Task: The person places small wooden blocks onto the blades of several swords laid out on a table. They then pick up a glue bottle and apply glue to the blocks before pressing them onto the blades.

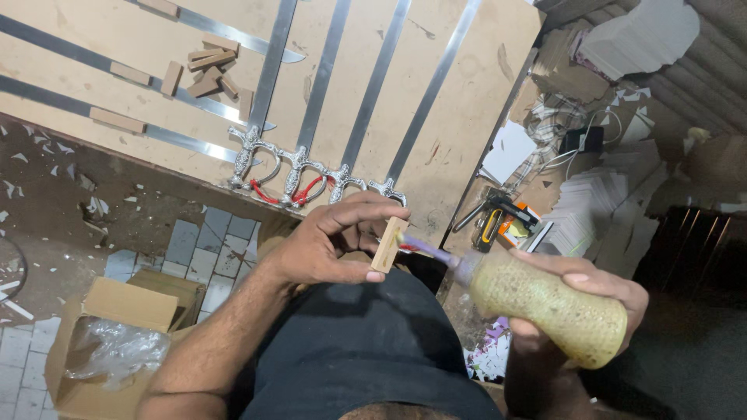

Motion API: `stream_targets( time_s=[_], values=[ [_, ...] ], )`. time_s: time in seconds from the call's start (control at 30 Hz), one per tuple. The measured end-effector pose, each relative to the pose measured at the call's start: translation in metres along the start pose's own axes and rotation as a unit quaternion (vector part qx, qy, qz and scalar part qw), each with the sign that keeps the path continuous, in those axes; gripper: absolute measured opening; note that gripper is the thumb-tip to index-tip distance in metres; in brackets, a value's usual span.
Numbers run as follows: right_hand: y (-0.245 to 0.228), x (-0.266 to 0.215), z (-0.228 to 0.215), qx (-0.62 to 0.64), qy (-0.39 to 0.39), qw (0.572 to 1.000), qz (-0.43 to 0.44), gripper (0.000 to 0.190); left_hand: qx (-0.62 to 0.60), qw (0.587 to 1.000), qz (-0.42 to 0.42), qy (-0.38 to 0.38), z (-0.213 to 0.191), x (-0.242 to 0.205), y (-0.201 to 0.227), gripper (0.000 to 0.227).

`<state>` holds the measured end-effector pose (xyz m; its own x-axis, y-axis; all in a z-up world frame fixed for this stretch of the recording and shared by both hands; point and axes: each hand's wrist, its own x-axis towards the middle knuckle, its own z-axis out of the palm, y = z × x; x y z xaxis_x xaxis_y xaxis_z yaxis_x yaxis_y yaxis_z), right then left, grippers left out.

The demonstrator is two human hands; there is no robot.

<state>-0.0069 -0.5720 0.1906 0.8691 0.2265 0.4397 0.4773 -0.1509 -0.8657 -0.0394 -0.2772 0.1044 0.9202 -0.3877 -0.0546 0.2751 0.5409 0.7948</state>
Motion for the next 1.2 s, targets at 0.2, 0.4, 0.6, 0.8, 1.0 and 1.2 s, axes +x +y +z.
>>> stream_targets(
  time_s=[0.2, 0.4, 0.6, 0.8, 1.0, 1.2],
  values=[
    [-0.002, 0.014, 0.003, -0.025, 0.001, 1.0, -0.003, 0.065, -0.05, 0.998, 0.017, -0.019, -0.001, 0.0, -0.001, 0.07],
    [-0.014, 0.015, 0.006, 0.041, -0.057, 0.997, 0.04, 0.066, -0.024, 1.0, 0.015, -0.003, -0.002, -0.001, 0.001, 0.072],
    [-0.009, 0.004, 0.004, 0.031, 0.005, 0.998, 0.053, 0.066, -0.065, 0.997, 0.022, -0.024, -0.004, -0.002, 0.0, 0.071],
    [0.004, 0.007, -0.001, 0.007, -0.02, 1.0, 0.016, 0.068, 0.002, 1.0, 0.023, 0.004, -0.007, -0.002, -0.002, 0.076],
    [-0.004, 0.006, 0.002, 0.035, -0.047, 0.997, 0.043, 0.068, 0.029, 0.999, 0.02, 0.017, -0.004, -0.007, -0.002, 0.074],
    [-0.001, 0.004, 0.007, -0.023, 0.026, 0.999, 0.017, 0.068, -0.046, 0.998, 0.026, -0.019, -0.001, -0.005, -0.004, 0.071]
  ],
)
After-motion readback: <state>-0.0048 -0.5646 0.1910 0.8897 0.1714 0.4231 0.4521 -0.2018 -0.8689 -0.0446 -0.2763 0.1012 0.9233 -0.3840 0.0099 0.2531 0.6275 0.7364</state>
